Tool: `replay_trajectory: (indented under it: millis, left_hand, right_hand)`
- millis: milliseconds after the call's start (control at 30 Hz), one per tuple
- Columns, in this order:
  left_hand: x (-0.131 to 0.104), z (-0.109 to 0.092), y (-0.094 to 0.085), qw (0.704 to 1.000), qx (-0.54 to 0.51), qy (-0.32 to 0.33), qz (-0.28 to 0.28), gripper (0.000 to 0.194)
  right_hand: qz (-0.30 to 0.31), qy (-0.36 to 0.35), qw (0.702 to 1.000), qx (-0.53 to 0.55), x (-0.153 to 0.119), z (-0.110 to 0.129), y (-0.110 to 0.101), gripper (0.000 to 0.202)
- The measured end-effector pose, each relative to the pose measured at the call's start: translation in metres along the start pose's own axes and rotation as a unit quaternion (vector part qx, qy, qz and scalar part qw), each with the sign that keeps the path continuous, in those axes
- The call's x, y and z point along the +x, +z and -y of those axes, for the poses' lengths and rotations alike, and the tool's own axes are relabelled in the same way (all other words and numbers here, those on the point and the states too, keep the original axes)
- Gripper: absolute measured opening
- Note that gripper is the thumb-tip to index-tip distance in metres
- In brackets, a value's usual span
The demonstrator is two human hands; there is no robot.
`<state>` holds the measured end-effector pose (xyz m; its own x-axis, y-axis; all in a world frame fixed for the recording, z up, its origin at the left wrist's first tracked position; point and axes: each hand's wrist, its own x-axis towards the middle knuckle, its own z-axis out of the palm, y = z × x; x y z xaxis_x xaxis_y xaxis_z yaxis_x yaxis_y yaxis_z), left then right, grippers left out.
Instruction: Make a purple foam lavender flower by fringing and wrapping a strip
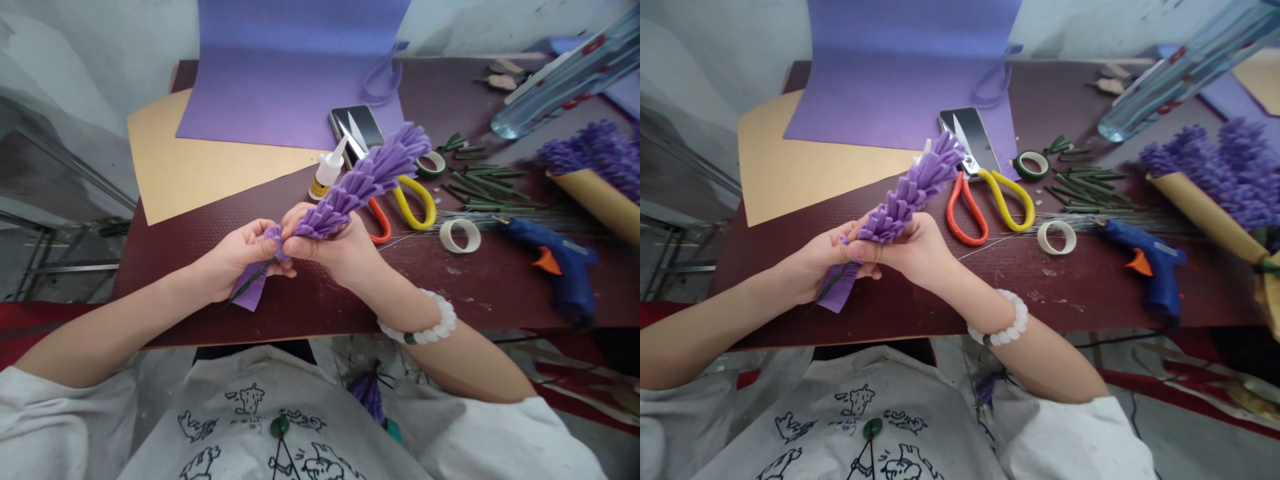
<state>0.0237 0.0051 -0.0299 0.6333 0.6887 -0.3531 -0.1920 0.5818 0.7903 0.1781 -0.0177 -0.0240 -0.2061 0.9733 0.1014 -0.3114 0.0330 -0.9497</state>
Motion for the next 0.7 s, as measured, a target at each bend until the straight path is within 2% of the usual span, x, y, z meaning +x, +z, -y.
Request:
replay_trajectory:
  millis: [67, 133, 200, 267, 333, 467, 633, 700]
  left_hand:
    - [0.001, 0.003, -0.001, 0.996, 0.024, 0.062, -0.059, 0.056]
    - [-0.001, 0.004, -0.002, 0.978, 0.101, 0.151, -0.106, 0.050]
    - [-0.004, 0.003, -0.003, 0.937, 0.227, 0.238, -0.121, 0.033]
    - [-0.009, 0.002, -0.004, 0.892, 0.335, 0.285, -0.105, 0.024]
    - [-0.013, 0.001, -0.005, 0.879, 0.370, 0.291, -0.071, 0.023]
    - [-0.019, 0.001, -0.005, 0.921, 0.302, 0.247, -0.019, 0.027]
    - [-0.022, -0.005, 0.004, 0.930, 0.314, 0.187, -0.034, 0.025]
    - [-0.022, -0.008, 0.007, 0.943, 0.293, 0.155, -0.015, 0.024]
  right_hand:
    - [-0.015, -0.025, 1.000, -0.007, 0.000, 0.000, 0.001, 0.027]
    - [-0.030, -0.051, 0.998, -0.020, 0.000, 0.000, 0.001, 0.024]
    - [-0.036, -0.069, 0.996, -0.032, 0.000, 0.000, 0.002, 0.021]
    - [-0.045, -0.078, 0.995, -0.033, 0.000, -0.001, 0.003, 0.022]
    - [-0.051, -0.076, 0.995, -0.034, -0.001, -0.001, 0.004, 0.024]
    - [-0.046, -0.050, 0.997, -0.020, -0.001, 0.000, 0.004, 0.024]
    - [0.002, -0.002, 0.999, 0.043, 0.000, -0.003, -0.002, 0.018]
    - [0.040, 0.015, 0.997, 0.067, 0.001, -0.005, -0.005, 0.018]
